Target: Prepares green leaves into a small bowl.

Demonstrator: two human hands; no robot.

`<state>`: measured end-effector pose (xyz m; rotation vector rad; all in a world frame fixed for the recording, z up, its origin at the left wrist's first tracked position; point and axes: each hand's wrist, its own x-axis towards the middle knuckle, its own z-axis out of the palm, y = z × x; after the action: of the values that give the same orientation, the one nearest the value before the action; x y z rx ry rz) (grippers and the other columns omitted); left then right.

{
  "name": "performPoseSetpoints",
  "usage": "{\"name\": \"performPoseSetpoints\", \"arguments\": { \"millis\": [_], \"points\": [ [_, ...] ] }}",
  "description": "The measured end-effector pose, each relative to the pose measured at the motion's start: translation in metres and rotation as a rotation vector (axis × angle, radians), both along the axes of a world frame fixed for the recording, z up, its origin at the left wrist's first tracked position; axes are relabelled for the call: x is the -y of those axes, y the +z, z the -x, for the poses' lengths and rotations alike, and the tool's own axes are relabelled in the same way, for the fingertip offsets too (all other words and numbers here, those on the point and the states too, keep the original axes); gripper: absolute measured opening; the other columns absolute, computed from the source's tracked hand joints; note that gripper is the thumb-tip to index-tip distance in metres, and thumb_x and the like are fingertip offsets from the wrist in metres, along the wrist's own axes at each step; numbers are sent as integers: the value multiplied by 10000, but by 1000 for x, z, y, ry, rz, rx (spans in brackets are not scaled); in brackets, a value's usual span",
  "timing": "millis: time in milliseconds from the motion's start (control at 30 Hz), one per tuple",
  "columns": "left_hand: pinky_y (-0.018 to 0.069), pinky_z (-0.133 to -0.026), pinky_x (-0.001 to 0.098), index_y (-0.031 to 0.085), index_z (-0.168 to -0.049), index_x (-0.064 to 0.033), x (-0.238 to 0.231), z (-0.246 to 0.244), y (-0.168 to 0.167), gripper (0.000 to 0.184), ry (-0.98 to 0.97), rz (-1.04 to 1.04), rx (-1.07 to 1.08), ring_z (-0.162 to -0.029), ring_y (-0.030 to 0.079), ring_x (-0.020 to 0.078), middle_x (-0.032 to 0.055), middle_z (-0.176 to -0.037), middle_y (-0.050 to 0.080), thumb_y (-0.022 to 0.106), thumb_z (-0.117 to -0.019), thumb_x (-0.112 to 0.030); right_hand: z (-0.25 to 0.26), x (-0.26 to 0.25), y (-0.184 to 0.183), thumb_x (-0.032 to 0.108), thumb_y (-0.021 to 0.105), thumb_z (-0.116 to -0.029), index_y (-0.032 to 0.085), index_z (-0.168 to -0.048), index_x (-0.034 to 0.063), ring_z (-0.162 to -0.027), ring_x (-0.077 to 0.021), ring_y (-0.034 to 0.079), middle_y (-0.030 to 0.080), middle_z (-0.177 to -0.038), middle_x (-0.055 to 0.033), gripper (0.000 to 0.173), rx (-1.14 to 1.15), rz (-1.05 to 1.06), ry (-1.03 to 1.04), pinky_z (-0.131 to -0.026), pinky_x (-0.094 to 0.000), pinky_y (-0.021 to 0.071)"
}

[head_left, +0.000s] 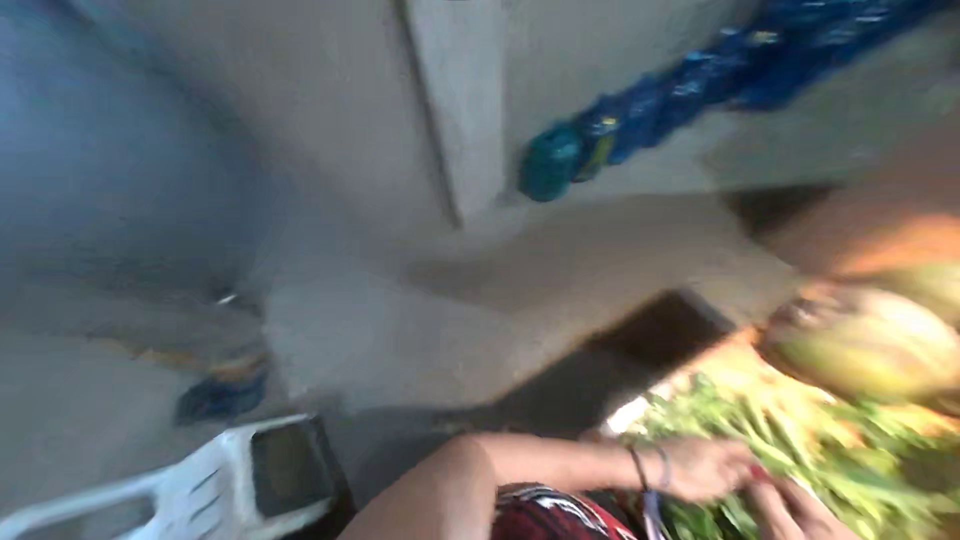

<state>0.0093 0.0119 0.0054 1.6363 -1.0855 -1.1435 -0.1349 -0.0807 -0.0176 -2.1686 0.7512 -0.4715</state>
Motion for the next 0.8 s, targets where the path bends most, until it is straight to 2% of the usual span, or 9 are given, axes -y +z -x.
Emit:
{"name": "performPoseSetpoints", "arguments": {
  "millis": [33,100,233,333,433,500,600,700,800],
  "points": [
    [483,-1051,530,559,-1349,87,-1,-2,7,364,-4,14,-22,-1177,650,383,286,-1253,652,402,-1104,-132,-5,-5,2,150,543,-978,697,-909,-72,-717,-73,640,675,-789,-73,278,74,-151,-97,-699,-299,571],
    [491,-1041,482,563,-1333,105,3,-4,9,362,-9,20,-80,-1146,657,343,283,-1231,656,390,-1100,-111,-15,-8,1,117,515,-944,693,-864,-7,-632,-31,612,662,-731,21,231,198,-433,-306,-621,-260,556],
    [503,-738,323,599,-1235,58,9,-4,-15,346,-18,12,-124,-743,564,143,91,-843,608,369,-1100,-162,-21,1,5,54,391,-1050,579,-841,56,-505,-63,552,603,-633,27,282,441,-855,-630,-502,-225,508],
    [481,-678,288,608,-1148,43,10,-3,-25,333,-7,37,-103,-680,526,98,40,-786,568,384,-1100,-200,-1,15,-1,-11,555,-995,675,-1028,-37,-759,-152,673,713,-891,-87,128,213,-698,-516,-735,-335,587],
    [503,-689,328,619,-1126,24,11,-4,-36,333,-4,41,-19,-694,554,127,55,-799,588,399,-1093,-224,17,26,2,-33,671,-925,536,-1398,-15,-1106,-215,673,653,-1307,-156,491,71,-666,-376,-957,-414,566],
    [524,-696,378,625,-1122,5,11,-5,-43,349,-16,62,36,-705,583,160,70,-800,603,412,-1087,-269,30,32,-2,-20,645,-899,478,-1435,3,-1108,-203,658,635,-1309,-145,562,309,-760,-423,-957,-404,564],
    [535,-714,402,641,-1122,-19,12,-6,-50,342,-40,55,43,-731,607,175,73,-820,619,430,-1076,-284,40,39,4,132,575,-872,485,-1454,128,-932,-196,713,671,-1217,-85,589,589,-866,-433,-838,-412,620],
    [553,-772,357,636,-1162,8,15,-3,-49,299,-35,61,-48,-777,633,138,62,-854,649,440,-1036,-179,37,36,18,16,600,-923,581,-1298,87,-777,-152,707,707,-1080,-47,382,581,-833,-492,-753,-351,635],
    [554,-753,292,614,-1182,-3,20,2,-45,264,-22,80,-170,-749,629,96,28,-830,640,450,-1045,-158,29,32,18,-95,649,-894,638,-1236,7,-785,-167,716,710,-1096,-83,357,552,-799,-508,-762,-356,643]
  ]
}}
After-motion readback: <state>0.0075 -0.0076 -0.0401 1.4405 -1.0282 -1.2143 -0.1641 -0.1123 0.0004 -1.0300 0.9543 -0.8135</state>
